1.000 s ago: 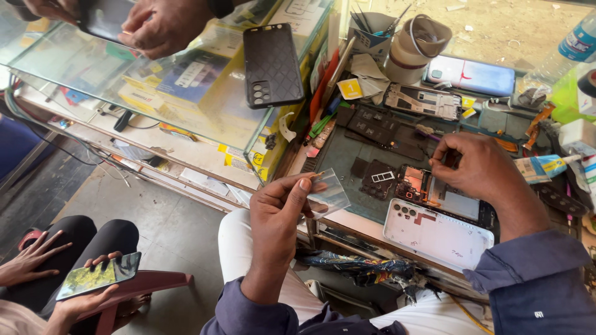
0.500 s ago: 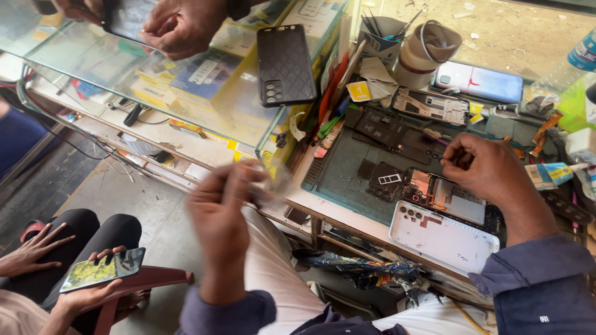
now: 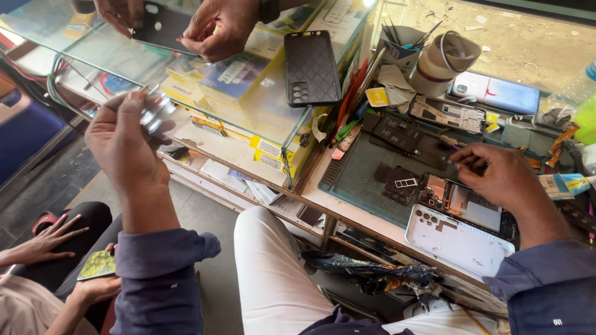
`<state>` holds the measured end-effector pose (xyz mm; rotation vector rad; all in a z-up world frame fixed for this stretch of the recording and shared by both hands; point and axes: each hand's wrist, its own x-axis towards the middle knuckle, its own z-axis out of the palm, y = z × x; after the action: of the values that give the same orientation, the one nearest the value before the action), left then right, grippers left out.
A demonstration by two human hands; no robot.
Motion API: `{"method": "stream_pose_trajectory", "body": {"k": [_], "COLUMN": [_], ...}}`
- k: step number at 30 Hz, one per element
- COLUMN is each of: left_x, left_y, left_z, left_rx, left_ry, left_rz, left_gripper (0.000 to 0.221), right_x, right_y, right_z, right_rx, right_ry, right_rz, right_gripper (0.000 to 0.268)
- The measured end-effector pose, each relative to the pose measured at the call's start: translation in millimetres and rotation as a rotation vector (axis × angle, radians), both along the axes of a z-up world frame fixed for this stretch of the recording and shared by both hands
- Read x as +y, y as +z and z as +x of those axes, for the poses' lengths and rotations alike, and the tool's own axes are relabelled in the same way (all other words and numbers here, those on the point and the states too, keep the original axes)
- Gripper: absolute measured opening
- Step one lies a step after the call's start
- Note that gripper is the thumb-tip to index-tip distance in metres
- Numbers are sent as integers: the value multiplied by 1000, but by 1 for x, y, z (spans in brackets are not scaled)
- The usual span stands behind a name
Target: The person repairs a disassembled smartphone by connecting internal ribbon cables and reattaching the motherboard to the chassis. They handle the phone's back cover and use a screwdriver to secure components on the workbench.
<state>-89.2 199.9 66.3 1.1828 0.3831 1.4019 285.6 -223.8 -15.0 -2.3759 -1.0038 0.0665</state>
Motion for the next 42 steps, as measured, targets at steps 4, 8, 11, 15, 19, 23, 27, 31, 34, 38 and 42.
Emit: {"method": "stream_pose_trajectory", "body": {"k": [4,8,11,15,19,23,27,31,34,38,42], "left_x": [2,4,6,7,2,-3,-5,-4,-2,-1,2], "left_y": [-3,-7,-8,-8,-8,-8,-8,-10,-10,-11,-6], "left_z": [12,19,21,22,26,29,32,33,33,32,33], "left_rx": [85,89,80,110,138,160,170,184,170,188,212], "left_ry": [19,36,42,53,51,55,32,40,45,50,74], "left_rz": [-47,-84,-80,-93,-51,-38,-18,6,35,34,66], "left_gripper": [21,23,24,23,21,23,25,27,28,29,30], "right_x": [-1,-1,-1,0,0,0,1,0,2,1,1], "right_y": [-3,-3,-2,-1,0,0,-1,0,1,1,0], "right_z": [2,0,-1,-1,-1,0,0,-1,-2,-3,0], "right_rx": [21,15,13,-7,-6,-14,-2,3,0,-6,-11], "right_ry": [14,17,4,6,-9,-1,5,-4,-18,-36,-19], "right_rz": [27,63,71,50,33,36,50,51,33,9,28], "right_gripper": [29,27,26,26,26,27,28,27,27,27,27]}}
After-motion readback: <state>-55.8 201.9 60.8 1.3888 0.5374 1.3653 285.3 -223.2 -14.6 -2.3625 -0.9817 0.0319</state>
